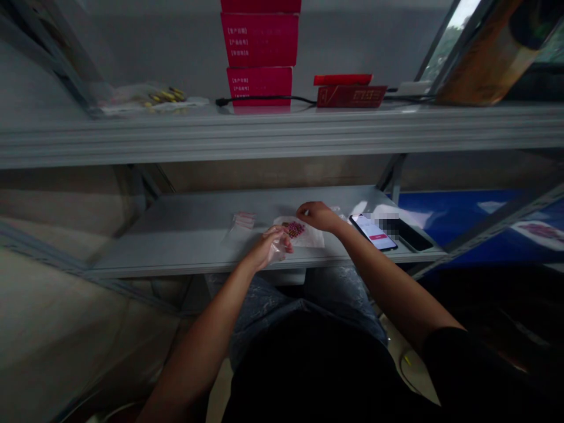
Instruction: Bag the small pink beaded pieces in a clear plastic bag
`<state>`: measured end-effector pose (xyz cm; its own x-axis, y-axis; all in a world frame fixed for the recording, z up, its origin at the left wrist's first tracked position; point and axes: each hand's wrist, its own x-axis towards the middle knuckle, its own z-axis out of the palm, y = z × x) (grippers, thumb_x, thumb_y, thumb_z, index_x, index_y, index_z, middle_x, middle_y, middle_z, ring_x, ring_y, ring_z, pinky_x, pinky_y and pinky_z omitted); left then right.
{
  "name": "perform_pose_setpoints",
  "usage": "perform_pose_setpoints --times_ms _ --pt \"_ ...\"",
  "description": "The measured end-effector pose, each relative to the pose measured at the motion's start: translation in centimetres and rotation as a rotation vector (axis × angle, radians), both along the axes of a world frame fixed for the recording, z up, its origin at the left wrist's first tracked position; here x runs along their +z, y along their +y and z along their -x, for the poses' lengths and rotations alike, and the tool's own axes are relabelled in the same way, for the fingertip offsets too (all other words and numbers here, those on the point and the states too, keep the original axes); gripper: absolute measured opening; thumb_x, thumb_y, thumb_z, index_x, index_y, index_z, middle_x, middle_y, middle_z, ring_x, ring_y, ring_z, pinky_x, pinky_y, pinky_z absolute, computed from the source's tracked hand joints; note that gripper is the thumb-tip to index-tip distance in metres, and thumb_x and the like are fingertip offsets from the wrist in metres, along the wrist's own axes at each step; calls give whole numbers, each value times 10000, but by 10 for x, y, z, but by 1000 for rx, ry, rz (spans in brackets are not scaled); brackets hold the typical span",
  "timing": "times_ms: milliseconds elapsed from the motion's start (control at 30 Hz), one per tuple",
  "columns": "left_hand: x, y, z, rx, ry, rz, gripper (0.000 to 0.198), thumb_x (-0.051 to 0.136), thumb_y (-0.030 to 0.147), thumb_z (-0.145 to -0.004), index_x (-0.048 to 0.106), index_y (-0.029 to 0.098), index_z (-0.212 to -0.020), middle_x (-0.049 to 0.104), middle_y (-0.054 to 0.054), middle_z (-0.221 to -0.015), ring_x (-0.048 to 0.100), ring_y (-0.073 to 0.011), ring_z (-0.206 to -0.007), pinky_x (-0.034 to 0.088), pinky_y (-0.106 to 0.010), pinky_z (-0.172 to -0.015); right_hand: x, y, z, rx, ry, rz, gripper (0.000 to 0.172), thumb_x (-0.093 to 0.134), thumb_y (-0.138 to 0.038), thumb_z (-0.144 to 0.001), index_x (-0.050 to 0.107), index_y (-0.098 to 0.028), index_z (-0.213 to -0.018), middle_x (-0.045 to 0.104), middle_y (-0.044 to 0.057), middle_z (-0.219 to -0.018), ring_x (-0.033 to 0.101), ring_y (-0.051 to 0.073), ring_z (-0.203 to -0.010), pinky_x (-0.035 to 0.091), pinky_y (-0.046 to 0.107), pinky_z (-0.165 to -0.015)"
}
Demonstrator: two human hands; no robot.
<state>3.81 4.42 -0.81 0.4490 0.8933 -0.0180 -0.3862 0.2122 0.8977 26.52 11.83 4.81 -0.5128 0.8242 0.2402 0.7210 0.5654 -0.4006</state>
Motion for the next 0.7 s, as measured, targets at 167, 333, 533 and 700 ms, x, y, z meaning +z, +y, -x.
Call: perform_pose_setpoints --times_ms 167,333,533,700 --pt "0 2 3 -11 -17 94 373 735 464 -808 611 234 -1075 700 -32 -826 737 -242 -745 502 -270 -535 -29 12 -22 -85 -214 122 236 646 -227 -928 779 -192 -1120 785 109 -1132 713 240 -988 506 305 -895" --pt "1 0 3 33 40 17 300 787 427 -801 667 198 -954 729 -76 -890 718 -217 -801 530 -271 -603 -32 10 -17 -98 -246 162 195 660 -196 -910 796 -199 -1050 787 112 -1124 713 252 -1005 503 298 -883" --pt "-1 0 0 57 32 10 348 875 381 -742 646 183 -914 717 -52 -825 712 -182 -763 554 -305 -738 -5 -4 -2 -25 120 70 192 585 -210 -926 764 -161 -974 775 97 -1014 694 207 -910 502 296 -855" --pt "-1 1 -2 84 15 9 363 900 336 -702 651 166 -904 726 -39 -811 722 -184 -754 574 -330 -783 23 -28 32 255 325 161 202 581 -267 -921 746 -159 -960 763 52 -918 672 157 -779 498 259 -732"
